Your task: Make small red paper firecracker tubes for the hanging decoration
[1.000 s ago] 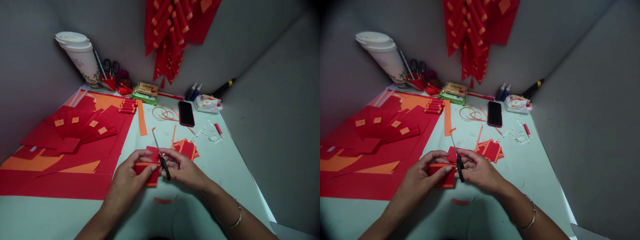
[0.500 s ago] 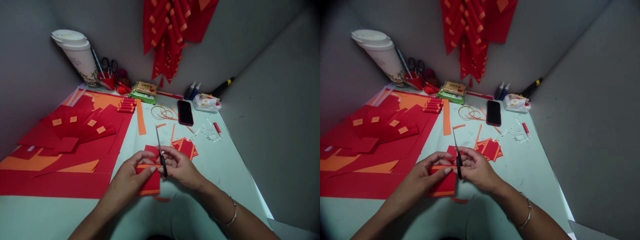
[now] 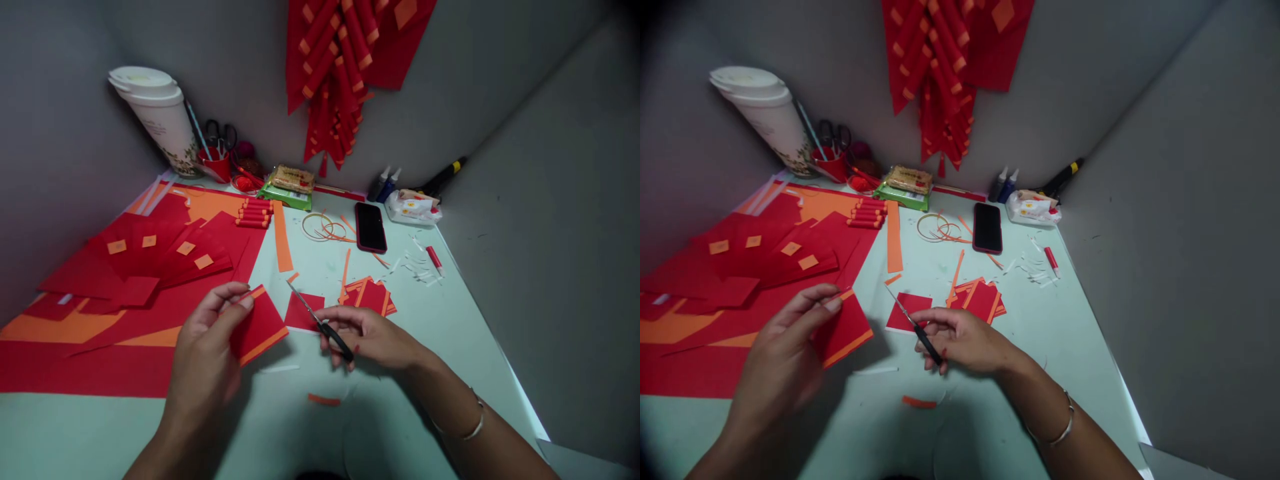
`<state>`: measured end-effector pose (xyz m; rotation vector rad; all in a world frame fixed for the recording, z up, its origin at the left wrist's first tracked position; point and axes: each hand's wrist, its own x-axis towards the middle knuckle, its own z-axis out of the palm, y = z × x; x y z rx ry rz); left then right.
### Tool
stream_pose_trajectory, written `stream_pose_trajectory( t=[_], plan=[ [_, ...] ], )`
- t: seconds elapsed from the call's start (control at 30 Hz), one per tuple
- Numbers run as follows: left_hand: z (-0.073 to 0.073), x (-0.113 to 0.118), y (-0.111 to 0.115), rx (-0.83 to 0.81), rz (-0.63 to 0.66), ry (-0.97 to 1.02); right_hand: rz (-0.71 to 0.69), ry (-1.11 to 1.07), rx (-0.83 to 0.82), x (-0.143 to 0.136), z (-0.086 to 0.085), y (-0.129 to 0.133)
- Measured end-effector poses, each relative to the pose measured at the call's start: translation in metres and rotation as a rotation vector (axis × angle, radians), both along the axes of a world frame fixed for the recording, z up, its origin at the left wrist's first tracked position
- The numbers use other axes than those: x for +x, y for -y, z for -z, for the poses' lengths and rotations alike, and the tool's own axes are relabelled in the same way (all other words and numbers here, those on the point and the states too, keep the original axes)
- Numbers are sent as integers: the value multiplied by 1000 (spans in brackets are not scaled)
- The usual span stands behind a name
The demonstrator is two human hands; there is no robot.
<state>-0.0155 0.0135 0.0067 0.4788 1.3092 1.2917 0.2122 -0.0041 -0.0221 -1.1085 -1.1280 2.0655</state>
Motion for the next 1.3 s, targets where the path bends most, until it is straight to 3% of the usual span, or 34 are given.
stream_pose_trajectory(
  t=[0.07, 0.23, 0.43, 0.53, 0.63, 0.73, 0.93, 1.2, 1.3],
  plan=[
    [-5, 3, -2, -80, 15, 68, -6, -110, -40, 2, 4, 0],
    [-11, 6, 1, -172, 313, 140, -59, -371, -149, 6, 6, 0],
    [-3, 3, 5, -170, 450, 124, -151, -406, -174, 10, 2, 0],
    [2, 3, 3, -104, 487, -98, -84, -358, -116, 12, 3, -1],
    [6, 6, 3, 50, 454, -474, 109, -212, 33, 9, 3, -4],
    [9, 11, 6, 121, 496, -595, 234, -52, 136, 2, 4, -4],
    [10, 16, 11, 143, 650, -491, 329, 28, 148, -18, 14, 1],
    [10, 19, 10, 23, 643, -232, 417, -21, 143, -22, 13, 0],
    [6, 20, 11, -39, 625, -55, 515, -40, 144, -20, 11, -3]
  ],
)
